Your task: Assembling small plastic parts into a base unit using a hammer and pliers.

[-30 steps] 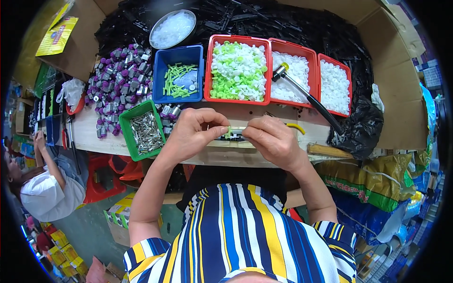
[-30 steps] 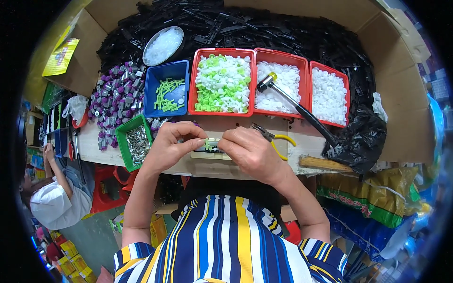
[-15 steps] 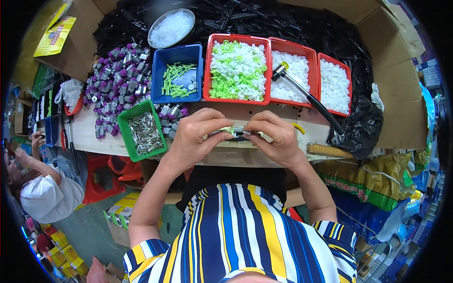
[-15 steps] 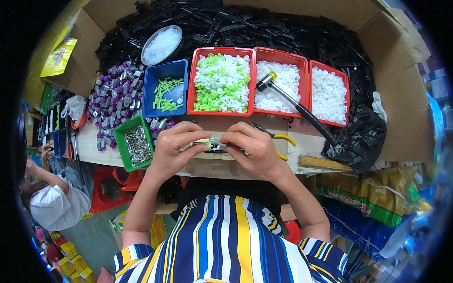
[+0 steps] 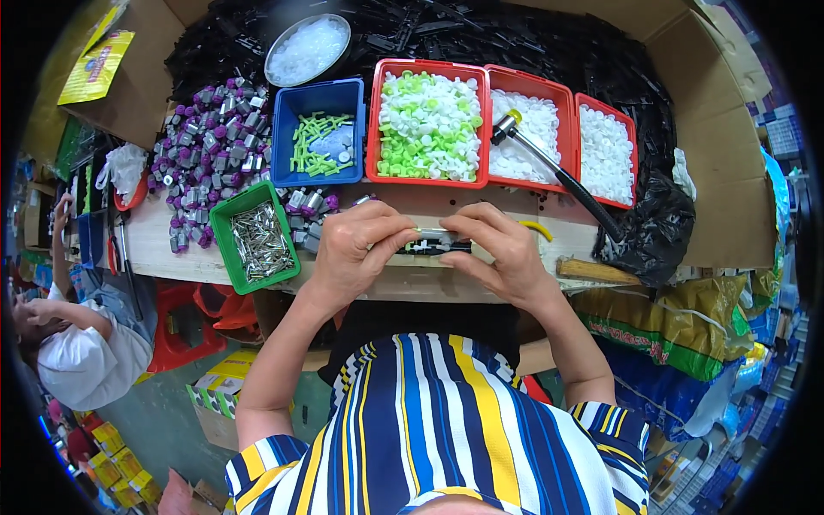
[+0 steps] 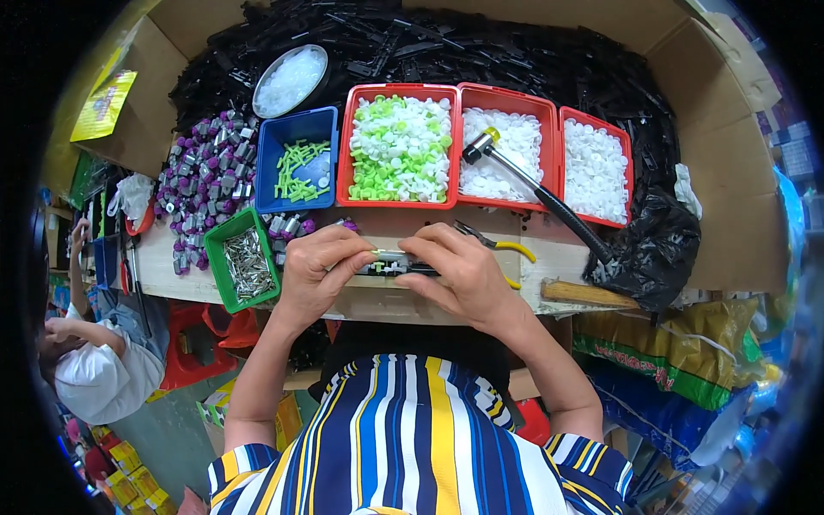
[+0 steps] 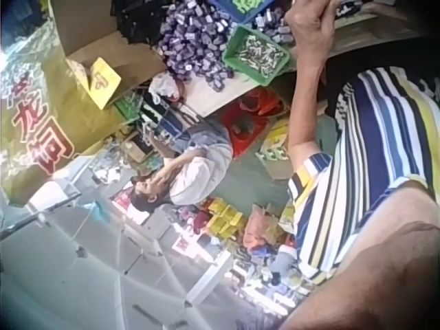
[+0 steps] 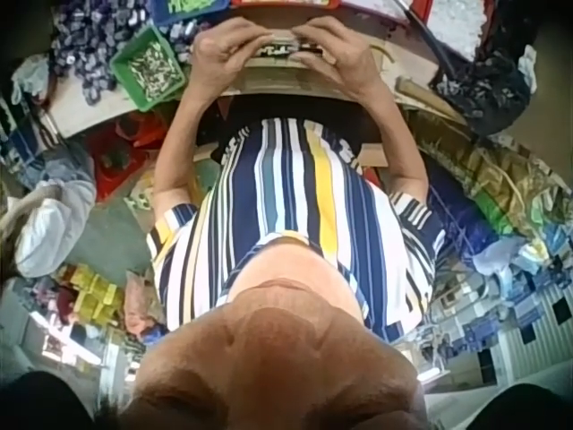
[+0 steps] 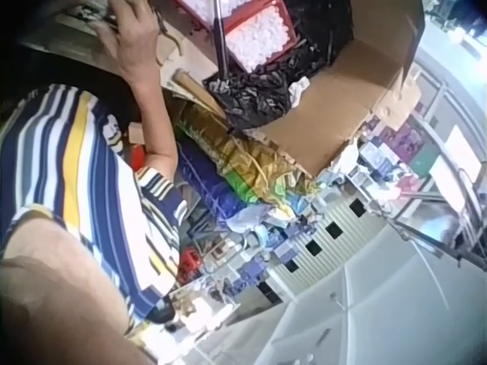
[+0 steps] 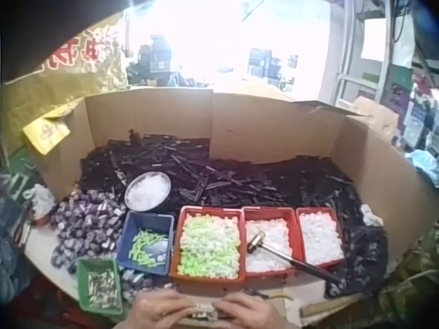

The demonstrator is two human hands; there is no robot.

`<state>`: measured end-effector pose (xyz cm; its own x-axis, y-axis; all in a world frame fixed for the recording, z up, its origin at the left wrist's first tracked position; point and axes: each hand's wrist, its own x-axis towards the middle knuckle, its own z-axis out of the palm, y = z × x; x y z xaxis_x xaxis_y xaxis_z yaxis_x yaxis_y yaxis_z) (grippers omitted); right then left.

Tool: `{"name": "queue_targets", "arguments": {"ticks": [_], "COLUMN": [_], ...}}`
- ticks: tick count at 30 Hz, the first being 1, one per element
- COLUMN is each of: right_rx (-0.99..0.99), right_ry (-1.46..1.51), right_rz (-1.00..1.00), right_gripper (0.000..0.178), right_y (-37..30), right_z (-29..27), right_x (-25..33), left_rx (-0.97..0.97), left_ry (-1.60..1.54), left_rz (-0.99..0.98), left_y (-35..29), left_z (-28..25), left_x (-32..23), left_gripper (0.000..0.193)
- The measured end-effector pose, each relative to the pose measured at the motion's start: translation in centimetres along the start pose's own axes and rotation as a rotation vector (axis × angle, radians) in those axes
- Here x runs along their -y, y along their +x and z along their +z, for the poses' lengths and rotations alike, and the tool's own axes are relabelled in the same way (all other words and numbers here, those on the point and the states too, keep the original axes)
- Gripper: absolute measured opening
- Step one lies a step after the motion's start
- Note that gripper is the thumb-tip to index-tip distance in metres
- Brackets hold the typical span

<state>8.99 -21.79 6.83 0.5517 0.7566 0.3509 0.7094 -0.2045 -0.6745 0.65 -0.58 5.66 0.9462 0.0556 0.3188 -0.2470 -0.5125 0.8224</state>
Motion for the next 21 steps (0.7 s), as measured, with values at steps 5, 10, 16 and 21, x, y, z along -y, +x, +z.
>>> {"name": "queue_targets", "arguments": {"ticks": [5, 10, 16, 21], "right_rx": [0.123, 0.142, 0.145, 0.215], "right_ry": [-0.071, -0.189, -0.249, -0.301], "right_rz": [0.032, 0.024, 0.02, 0.096], "right_gripper": [0.031, 0.031, 0.031, 0.028], "right_y": [-0.3, -0.9, -1.2, -2.2], "right_z": [-0.5, -1.0, -1.3, -2.3], "right_x": [-0.8, -0.4, -0.4, -1.0], "left_rx": [-0.004, 0.004, 0.01, -0.066], "left_ry": [0.07, 0.045, 0.0, 0.273], "left_rz": [0.078, 0.036, -0.007, 0.155], "left_y": [0.0, -0.2, -0.4, -2.0], "left_z": [0.9, 1.3, 1.4, 1.6], "left_x": [0.3, 0.2, 0.5, 1.3], "left_gripper": [0.007, 0.007, 0.018, 0.034]}}
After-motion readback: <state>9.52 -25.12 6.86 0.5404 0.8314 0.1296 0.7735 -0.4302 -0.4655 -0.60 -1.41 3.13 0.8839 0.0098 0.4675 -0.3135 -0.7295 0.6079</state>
